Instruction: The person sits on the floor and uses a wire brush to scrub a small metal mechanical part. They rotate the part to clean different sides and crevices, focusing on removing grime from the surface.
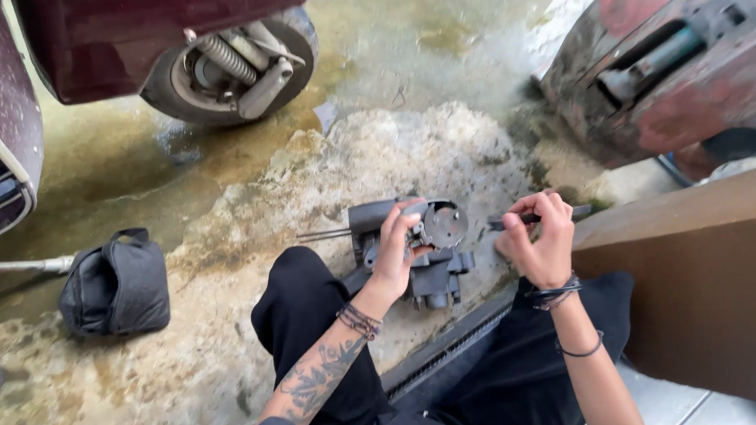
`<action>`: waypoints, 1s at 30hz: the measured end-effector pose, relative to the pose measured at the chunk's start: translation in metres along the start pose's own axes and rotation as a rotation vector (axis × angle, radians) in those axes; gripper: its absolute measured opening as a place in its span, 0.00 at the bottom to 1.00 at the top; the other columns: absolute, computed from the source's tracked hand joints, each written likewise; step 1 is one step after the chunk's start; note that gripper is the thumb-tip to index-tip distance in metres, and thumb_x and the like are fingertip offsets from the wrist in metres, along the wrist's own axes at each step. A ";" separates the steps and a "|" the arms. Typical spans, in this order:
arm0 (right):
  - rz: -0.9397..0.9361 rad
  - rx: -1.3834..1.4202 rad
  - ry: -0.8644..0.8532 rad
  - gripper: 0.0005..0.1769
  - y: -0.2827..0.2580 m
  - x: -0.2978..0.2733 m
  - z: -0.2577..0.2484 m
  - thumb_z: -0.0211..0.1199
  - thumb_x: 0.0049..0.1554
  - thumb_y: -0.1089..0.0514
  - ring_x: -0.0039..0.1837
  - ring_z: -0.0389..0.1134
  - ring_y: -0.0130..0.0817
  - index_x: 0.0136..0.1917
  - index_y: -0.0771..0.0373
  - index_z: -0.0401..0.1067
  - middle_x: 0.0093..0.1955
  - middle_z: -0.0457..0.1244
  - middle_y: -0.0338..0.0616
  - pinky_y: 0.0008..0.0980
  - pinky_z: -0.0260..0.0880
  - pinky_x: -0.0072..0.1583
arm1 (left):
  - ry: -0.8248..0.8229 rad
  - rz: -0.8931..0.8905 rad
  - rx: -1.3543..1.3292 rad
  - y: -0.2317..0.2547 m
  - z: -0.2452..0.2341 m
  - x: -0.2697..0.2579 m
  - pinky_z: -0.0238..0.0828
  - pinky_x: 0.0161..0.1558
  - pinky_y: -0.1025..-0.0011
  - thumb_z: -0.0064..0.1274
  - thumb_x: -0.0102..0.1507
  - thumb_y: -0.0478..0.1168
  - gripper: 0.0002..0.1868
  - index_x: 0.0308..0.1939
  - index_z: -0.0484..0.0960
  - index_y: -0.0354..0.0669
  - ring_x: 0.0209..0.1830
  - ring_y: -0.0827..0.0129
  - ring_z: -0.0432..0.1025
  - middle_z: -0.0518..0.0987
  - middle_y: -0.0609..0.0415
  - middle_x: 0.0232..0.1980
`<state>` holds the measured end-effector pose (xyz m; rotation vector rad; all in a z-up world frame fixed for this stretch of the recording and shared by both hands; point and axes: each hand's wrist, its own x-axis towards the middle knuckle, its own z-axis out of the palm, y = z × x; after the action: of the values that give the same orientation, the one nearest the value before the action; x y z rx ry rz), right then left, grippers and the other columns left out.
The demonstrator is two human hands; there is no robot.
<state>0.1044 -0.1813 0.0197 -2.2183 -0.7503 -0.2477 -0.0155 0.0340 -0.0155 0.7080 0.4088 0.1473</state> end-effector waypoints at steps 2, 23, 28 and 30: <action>-0.114 -0.050 0.037 0.20 -0.005 0.007 0.009 0.69 0.57 0.37 0.46 0.61 0.36 0.45 0.54 0.71 0.35 0.55 0.34 0.34 0.55 0.67 | 0.055 0.020 0.057 -0.008 -0.003 0.005 0.82 0.48 0.59 0.53 0.61 0.49 0.26 0.62 0.76 0.49 0.48 0.58 0.74 0.77 0.42 0.51; 0.068 0.718 0.164 0.49 -0.001 0.035 0.041 0.44 0.54 0.13 0.39 0.51 0.20 0.44 0.62 0.71 0.37 0.59 0.38 0.23 0.54 0.46 | 0.075 -0.375 -0.440 0.034 0.049 0.035 0.81 0.43 0.50 0.64 0.56 0.51 0.27 0.52 0.78 0.39 0.41 0.42 0.77 0.80 0.32 0.46; -0.174 0.484 0.008 0.57 -0.004 0.032 0.029 0.63 0.43 0.16 0.41 0.52 0.33 0.61 0.69 0.63 0.38 0.56 0.45 0.30 0.58 0.48 | 0.225 -0.431 -0.406 0.023 0.032 0.029 0.77 0.43 0.58 0.63 0.57 0.52 0.26 0.49 0.77 0.37 0.42 0.55 0.74 0.80 0.45 0.46; -0.206 0.444 -0.009 0.55 -0.005 0.026 0.031 0.74 0.39 0.26 0.42 0.52 0.35 0.62 0.68 0.62 0.40 0.55 0.44 0.31 0.59 0.48 | 0.188 -0.414 -0.345 0.024 0.037 0.026 0.79 0.45 0.58 0.63 0.58 0.52 0.26 0.50 0.78 0.37 0.43 0.56 0.76 0.81 0.44 0.48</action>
<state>0.1204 -0.1448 0.0120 -1.7275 -0.9396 -0.1530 0.0239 0.0369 0.0168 0.2598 0.6819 -0.1078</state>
